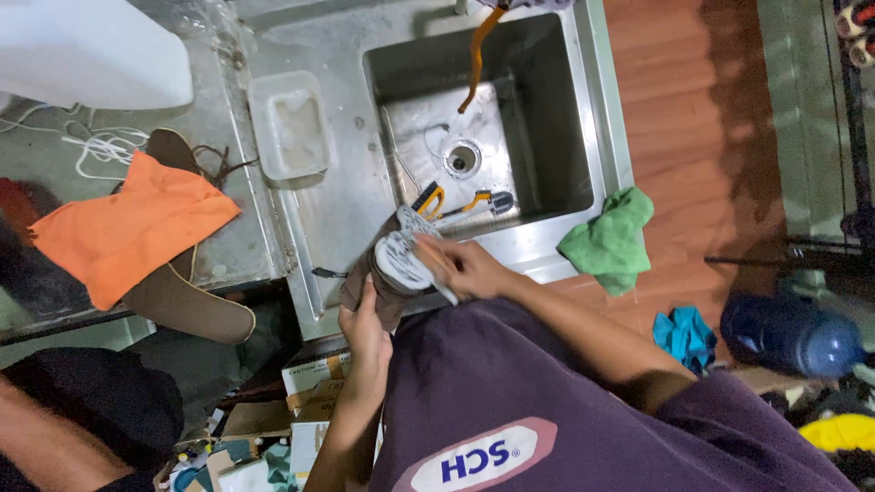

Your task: The person is scraping off old material from a shoe sole and cleaning it in a sink area to prepare it for repair.

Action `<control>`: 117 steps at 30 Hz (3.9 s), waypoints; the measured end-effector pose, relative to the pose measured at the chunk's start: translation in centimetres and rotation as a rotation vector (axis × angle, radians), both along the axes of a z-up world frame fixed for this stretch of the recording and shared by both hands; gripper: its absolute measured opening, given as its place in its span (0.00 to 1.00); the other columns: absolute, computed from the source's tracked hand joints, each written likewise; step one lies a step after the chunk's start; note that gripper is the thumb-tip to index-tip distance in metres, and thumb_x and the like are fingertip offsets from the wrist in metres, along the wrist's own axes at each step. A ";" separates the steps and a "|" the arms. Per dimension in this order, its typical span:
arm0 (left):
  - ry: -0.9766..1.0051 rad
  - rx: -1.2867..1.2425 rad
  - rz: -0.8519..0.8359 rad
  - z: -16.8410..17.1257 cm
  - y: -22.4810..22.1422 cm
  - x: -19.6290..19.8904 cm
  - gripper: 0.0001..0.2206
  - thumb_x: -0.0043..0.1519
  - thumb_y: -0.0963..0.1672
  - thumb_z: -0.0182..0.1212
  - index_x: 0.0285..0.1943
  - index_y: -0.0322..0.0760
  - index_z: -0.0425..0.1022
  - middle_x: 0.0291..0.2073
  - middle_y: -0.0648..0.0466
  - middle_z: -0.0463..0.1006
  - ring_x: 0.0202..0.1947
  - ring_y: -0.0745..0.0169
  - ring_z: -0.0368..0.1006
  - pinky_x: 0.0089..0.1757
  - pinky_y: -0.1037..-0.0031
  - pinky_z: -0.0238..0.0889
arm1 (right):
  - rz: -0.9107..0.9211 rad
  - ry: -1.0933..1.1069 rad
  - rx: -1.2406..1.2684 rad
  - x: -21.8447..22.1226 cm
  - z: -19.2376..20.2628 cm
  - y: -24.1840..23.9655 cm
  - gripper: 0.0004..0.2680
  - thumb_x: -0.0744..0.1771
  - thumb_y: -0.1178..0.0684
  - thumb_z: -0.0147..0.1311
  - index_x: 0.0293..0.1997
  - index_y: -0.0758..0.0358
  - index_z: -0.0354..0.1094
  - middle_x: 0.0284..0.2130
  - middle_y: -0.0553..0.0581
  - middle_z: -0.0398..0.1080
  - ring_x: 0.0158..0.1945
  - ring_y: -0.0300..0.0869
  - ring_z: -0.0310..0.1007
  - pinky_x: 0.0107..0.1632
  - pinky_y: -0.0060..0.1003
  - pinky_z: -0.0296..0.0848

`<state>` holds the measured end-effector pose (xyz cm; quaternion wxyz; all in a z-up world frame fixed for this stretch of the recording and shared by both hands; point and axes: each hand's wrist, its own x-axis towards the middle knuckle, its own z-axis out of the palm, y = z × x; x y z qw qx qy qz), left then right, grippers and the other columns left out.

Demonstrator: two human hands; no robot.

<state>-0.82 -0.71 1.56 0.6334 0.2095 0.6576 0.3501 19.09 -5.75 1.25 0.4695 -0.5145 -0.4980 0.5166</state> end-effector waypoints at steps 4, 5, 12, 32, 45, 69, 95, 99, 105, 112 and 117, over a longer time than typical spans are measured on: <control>-0.020 0.008 -0.048 -0.1 -0.4 0.3 0.23 0.61 0.44 0.64 0.63 0.29 0.64 0.56 0.36 0.70 0.56 0.42 0.68 0.49 0.56 0.70 | -0.139 -0.078 -0.147 0.2 -2.1 4.0 0.22 0.63 0.47 0.48 0.65 0.55 0.60 0.24 0.65 0.73 0.23 0.46 0.71 0.28 0.36 0.67; -0.014 0.005 -0.056 0.8 -0.1 0.4 0.24 0.60 0.44 0.65 0.63 0.28 0.63 0.57 0.36 0.70 0.57 0.43 0.68 0.49 0.56 0.69 | -0.192 -0.131 -0.244 0.2 -2.8 5.1 0.20 0.64 0.44 0.49 0.64 0.51 0.63 0.35 0.70 0.76 0.30 0.50 0.75 0.33 0.40 0.71; 0.075 -0.091 -0.009 3.6 -0.3 1.7 0.30 0.57 0.47 0.68 0.66 0.33 0.61 0.62 0.40 0.65 0.64 0.44 0.59 0.58 0.50 0.54 | 0.000 -0.019 -0.035 0.5 -0.3 1.8 0.20 0.62 0.57 0.47 0.61 0.71 0.63 0.18 0.62 0.71 0.17 0.40 0.68 0.25 0.34 0.66; -0.082 -0.111 0.025 2.0 1.7 0.2 0.30 0.59 0.46 0.67 0.66 0.26 0.59 0.60 0.33 0.65 0.61 0.37 0.62 0.53 0.48 0.61 | 0.054 -0.150 0.080 -0.6 4.6 2.3 0.26 0.59 0.64 0.50 0.67 0.67 0.57 0.16 0.64 0.72 0.12 0.43 0.62 0.20 0.31 0.59; -0.127 -0.103 0.014 -0.2 0.1 -1.2 0.31 0.61 0.47 0.65 0.68 0.28 0.54 0.60 0.33 0.65 0.59 0.35 0.65 0.52 0.50 0.66 | 0.093 -0.113 -0.040 -0.5 2.9 1.2 0.23 0.63 0.58 0.44 0.68 0.57 0.56 0.22 0.66 0.73 0.20 0.44 0.69 0.26 0.34 0.69; -0.060 0.042 -0.087 -1.5 -0.2 -2.8 0.22 0.63 0.43 0.61 0.64 0.31 0.63 0.57 0.37 0.69 0.57 0.40 0.67 0.51 0.51 0.68 | 0.075 -0.008 -0.008 0.2 -0.7 0.6 0.27 0.60 0.56 0.52 0.70 0.58 0.53 0.20 0.63 0.74 0.18 0.43 0.71 0.23 0.31 0.68; -0.084 -0.141 0.026 0.3 -1.3 -1.2 0.27 0.64 0.46 0.59 0.70 0.32 0.56 0.65 0.35 0.60 0.65 0.37 0.57 0.58 0.50 0.58 | -0.175 -0.219 -0.255 1.0 -6.5 1.9 0.25 0.65 0.41 0.46 0.68 0.66 0.55 0.29 0.73 0.73 0.29 0.55 0.74 0.32 0.48 0.67; -0.134 -0.174 0.071 2.0 -1.4 -0.3 0.29 0.63 0.47 0.62 0.70 0.31 0.56 0.65 0.35 0.60 0.64 0.36 0.57 0.58 0.51 0.58 | -0.355 -0.335 -0.577 0.4 -8.7 3.1 0.25 0.64 0.32 0.50 0.66 0.53 0.60 0.51 0.60 0.71 0.53 0.52 0.72 0.55 0.50 0.69; -0.352 -0.340 0.064 5.2 -2.2 -0.3 0.27 0.67 0.49 0.50 0.74 0.41 0.50 0.70 0.46 0.55 0.67 0.42 0.54 0.62 0.57 0.54 | -0.371 -0.218 -0.517 -0.6 -3.4 1.4 0.25 0.62 0.41 0.52 0.63 0.66 0.62 0.36 0.67 0.75 0.42 0.53 0.77 0.46 0.50 0.71; 0.153 -0.095 -0.658 13.0 -1.1 2.2 0.29 0.63 0.48 0.55 0.72 0.42 0.47 0.67 0.46 0.59 0.66 0.50 0.57 0.61 0.59 0.57 | -0.493 -0.163 -0.500 -1.8 0.0 1.9 0.29 0.62 0.39 0.51 0.67 0.67 0.55 0.41 0.74 0.72 0.44 0.60 0.75 0.45 0.53 0.71; 0.129 -0.119 -0.628 10.4 -1.6 0.0 0.28 0.63 0.47 0.56 0.71 0.44 0.49 0.66 0.47 0.60 0.65 0.52 0.59 0.60 0.60 0.59 | -0.503 -0.396 -0.535 0.7 -1.9 2.6 0.28 0.61 0.38 0.52 0.65 0.63 0.58 0.37 0.65 0.74 0.43 0.56 0.76 0.46 0.49 0.72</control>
